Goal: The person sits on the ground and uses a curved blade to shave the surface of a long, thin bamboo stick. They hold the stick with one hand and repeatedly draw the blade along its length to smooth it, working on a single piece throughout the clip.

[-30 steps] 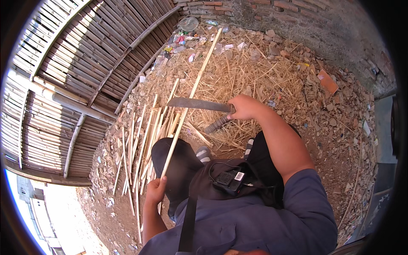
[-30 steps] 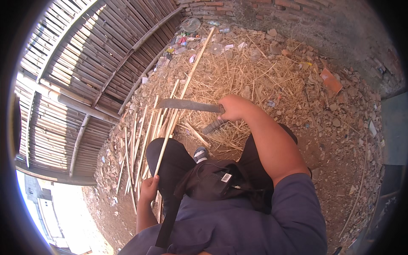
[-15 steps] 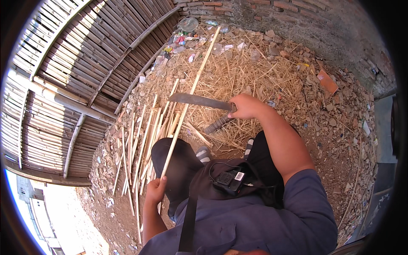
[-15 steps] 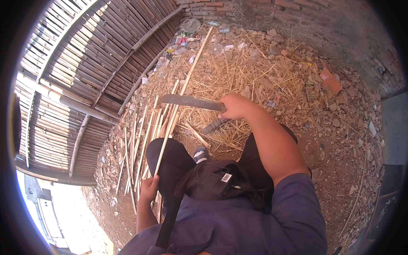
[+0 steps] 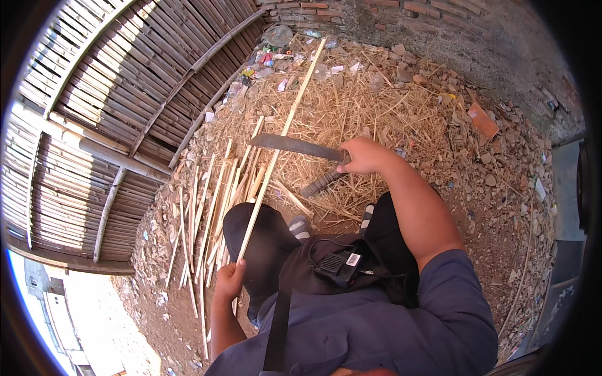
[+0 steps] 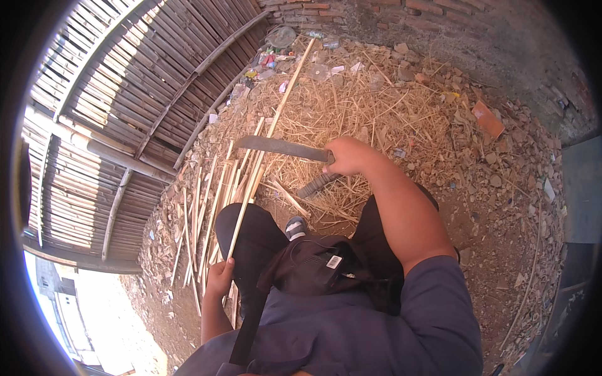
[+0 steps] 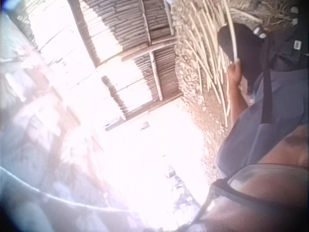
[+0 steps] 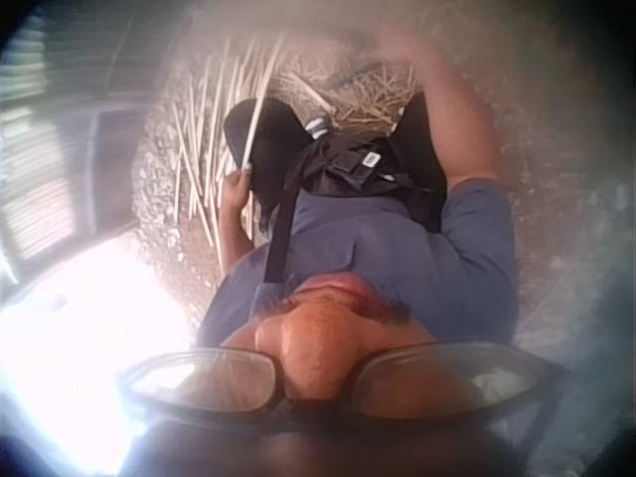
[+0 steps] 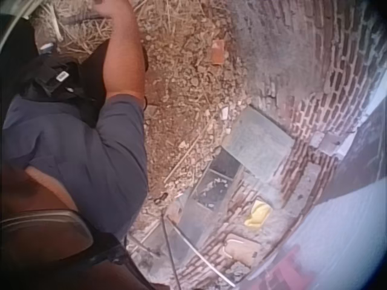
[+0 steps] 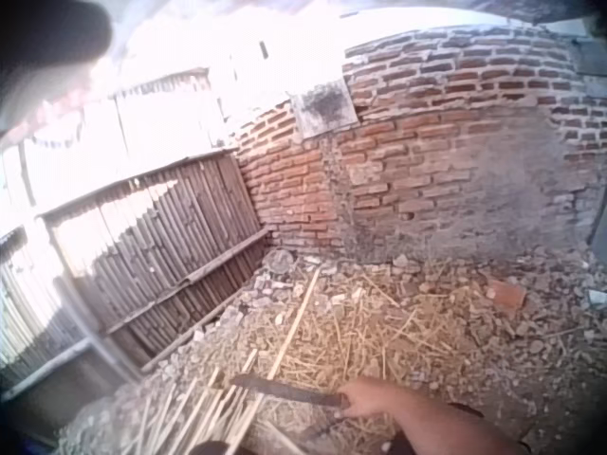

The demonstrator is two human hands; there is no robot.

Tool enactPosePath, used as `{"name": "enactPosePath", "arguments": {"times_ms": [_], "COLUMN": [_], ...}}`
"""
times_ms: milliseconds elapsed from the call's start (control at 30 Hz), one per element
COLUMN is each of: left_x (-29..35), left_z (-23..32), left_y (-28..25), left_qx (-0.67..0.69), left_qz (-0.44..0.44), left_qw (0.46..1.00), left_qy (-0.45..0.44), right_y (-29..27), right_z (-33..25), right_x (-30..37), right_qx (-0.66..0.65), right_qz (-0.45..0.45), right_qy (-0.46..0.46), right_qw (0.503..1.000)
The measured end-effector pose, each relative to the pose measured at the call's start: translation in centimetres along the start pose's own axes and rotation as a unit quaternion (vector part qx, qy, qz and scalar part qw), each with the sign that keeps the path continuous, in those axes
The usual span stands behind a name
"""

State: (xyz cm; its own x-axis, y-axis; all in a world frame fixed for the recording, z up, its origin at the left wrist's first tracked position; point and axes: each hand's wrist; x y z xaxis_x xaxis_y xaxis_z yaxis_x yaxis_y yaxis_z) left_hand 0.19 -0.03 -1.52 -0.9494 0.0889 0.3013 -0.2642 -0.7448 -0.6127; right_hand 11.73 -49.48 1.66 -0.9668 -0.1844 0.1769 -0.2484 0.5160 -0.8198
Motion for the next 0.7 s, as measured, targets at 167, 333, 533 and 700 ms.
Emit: {"name": "enactPosePath", "arguments": {"times_ms": [167,333,533,700], "left_x": [0.14,-0.11,0.04,0.07], "left_z": [0.56,0.17,0.63,0.79], "left_y": [0.09,-0.09,-0.19,-0.16], "left_qx": [0.008,-0.006,0.001,-0.001], "left_qz": [0.002,-0.006,-0.008,-0.009], "left_qw": [1.000,1.000,1.000,1.000], "left_qy": [0.002,0.000,0.003,-0.002], "right_y": [0.35,0.04,0.15,0.35], "right_z": [0.10,0.16,-0.03,0.29], "right_x": [-0.07,0.14,0.23,-0.10], "right_qx": [0.014,0.017,0.011,0.016], "right_qz": [-0.006,-0.008,0.003,-0.009], "right_qy": [-0.014,-0.012,-0.008,-0.016], "right_qw": [1.000,1.000,1.000,1.000]}}
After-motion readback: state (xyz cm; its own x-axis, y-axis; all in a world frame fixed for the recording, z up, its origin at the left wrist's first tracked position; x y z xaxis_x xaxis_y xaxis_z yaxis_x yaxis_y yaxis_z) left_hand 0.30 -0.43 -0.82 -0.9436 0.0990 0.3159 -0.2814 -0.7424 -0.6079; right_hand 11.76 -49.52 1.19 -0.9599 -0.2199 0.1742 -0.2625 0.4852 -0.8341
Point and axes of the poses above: each hand's wrist, its own x-axis away from the middle knuckle, its own y-axis out of the palm, z = x × y, and after that the axes turned 2 degrees about x, right-handed
